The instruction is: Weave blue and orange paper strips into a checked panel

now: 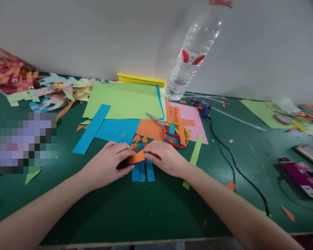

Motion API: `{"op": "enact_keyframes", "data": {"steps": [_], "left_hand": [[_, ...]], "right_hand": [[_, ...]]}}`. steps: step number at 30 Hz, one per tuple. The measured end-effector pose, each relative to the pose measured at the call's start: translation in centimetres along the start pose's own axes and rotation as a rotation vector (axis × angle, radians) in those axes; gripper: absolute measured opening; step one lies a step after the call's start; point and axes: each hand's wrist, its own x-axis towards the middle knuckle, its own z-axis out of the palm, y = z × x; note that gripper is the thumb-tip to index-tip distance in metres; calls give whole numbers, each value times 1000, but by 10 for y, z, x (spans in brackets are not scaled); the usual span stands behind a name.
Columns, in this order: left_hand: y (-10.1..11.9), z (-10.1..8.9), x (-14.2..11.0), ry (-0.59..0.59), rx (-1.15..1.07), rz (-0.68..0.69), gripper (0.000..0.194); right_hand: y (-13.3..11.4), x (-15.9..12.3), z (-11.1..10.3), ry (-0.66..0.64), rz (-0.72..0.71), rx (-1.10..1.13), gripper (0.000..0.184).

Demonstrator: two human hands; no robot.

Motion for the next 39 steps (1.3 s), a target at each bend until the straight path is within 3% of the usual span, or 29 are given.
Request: {"op": "enact_keyframes", "data": {"steps": [8, 21, 39], "left_hand": [[-1, 1, -1, 27, -7, -6, 24], [-4, 1, 0, 5, -8, 81, 10], [-2, 4, 2, -14, 9, -2, 13]], "right_hand": [[2, 1, -1, -18, 51, 38, 24], [2, 1, 0, 8, 77, 36, 29], [3, 0, -2, -34, 34, 46, 31]]}}
